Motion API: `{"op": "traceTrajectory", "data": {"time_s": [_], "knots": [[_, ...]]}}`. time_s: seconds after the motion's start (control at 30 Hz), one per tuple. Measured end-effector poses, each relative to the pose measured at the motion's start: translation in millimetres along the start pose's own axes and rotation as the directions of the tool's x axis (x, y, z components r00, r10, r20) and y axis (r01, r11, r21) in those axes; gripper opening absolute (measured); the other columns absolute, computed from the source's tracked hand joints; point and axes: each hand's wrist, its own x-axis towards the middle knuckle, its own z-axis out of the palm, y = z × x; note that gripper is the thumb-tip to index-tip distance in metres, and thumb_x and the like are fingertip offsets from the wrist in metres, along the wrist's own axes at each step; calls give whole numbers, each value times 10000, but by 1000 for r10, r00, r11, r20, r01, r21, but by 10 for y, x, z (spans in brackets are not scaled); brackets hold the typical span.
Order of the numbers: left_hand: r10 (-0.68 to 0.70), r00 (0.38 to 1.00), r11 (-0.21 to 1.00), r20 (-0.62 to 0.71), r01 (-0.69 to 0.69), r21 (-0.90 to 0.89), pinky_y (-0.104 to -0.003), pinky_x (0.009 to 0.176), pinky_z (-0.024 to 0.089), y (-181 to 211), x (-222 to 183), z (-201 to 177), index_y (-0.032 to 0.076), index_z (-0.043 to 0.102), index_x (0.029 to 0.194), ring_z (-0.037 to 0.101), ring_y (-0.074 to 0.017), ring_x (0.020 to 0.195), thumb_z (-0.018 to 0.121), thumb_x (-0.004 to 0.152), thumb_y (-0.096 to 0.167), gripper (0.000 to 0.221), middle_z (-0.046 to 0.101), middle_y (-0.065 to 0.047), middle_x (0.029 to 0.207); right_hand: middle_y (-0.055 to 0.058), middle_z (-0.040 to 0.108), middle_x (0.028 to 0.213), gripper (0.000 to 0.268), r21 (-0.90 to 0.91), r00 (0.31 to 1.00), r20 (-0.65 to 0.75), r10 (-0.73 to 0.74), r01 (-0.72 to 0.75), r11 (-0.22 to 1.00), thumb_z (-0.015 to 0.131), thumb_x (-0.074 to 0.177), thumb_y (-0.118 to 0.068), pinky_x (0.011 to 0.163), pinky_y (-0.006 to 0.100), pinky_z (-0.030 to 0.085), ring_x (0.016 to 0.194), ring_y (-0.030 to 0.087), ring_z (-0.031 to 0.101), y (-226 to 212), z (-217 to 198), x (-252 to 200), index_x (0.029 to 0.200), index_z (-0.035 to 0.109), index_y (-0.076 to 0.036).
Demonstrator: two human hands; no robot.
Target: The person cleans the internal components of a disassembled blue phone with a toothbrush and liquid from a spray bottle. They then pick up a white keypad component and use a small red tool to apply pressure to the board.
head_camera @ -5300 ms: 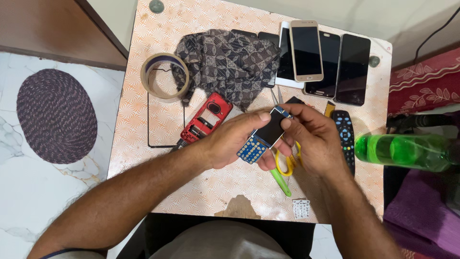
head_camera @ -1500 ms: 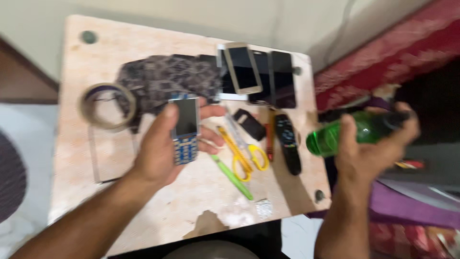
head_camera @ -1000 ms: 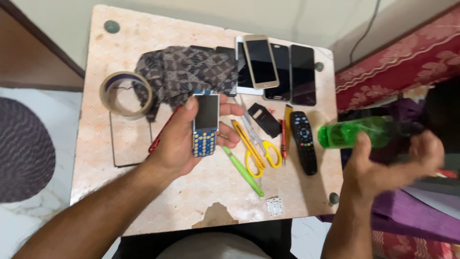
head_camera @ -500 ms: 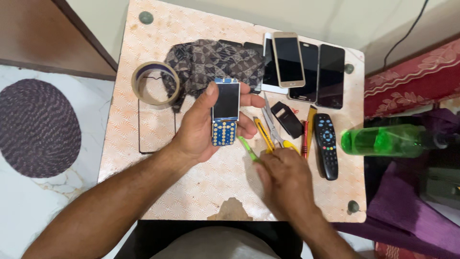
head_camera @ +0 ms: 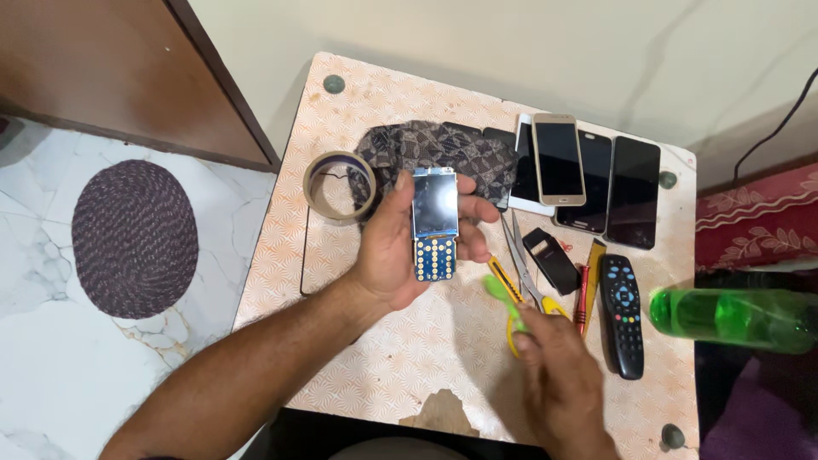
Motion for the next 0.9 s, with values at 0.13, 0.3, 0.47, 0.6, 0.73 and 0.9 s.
{"op": "traceTrajectory", "data": {"time_s": [0.13,0.3,0.47,0.6,0.73,0.9], "knots": [[-17,1000,998,-7,17,52,-450,931,602,57,11,59,15,479,1396,724,-309,1047,330,1049,648,737,632,-280,1309,155,709,892,424,9,995,82,-56,56,998,687,867,-15,571,340,559,696,222,697,-172,74,63,1288,646,-46],[-33,997,991,-71,42,130,-443,880,616,27,10,87,5,427,1405,720,-300,986,363,1057,619,708,620,-305,1285,171,717,925,381,-89,996,62,-61,67,994,678,889,2,659,392,577,763,291,712,-192,220,124,1268,647,-14],[-28,997,988,-69,38,149,-410,822,615,-5,10,71,-12,434,1410,722,-279,929,338,1074,610,713,637,-304,1255,173,711,928,385,-79,977,88,-196,203,976,626,881,57,678,392,581,791,301,709,-243,295,117,1264,643,17],[-13,998,991,-61,21,130,-415,834,619,4,3,39,-17,451,1399,723,-282,934,342,1079,598,702,655,-274,1197,172,706,915,374,-76,988,76,-132,137,988,642,878,59,642,389,569,750,297,697,-288,316,140,1250,661,18],[-12,1000,995,-12,13,99,-426,854,607,-4,-5,18,-14,472,1405,720,-296,962,365,1089,609,706,669,-221,1133,157,704,899,401,-21,987,93,-130,133,991,638,890,58,623,369,569,735,265,701,-314,307,164,1287,659,8],[-23,1000,999,4,23,40,-465,886,597,-23,-44,-20,0,498,1406,717,-314,984,411,1085,616,700,669,-182,1086,168,696,925,410,16,993,67,-98,97,995,645,889,49,613,361,569,730,253,692,-364,293,234,1295,653,-9]]}}
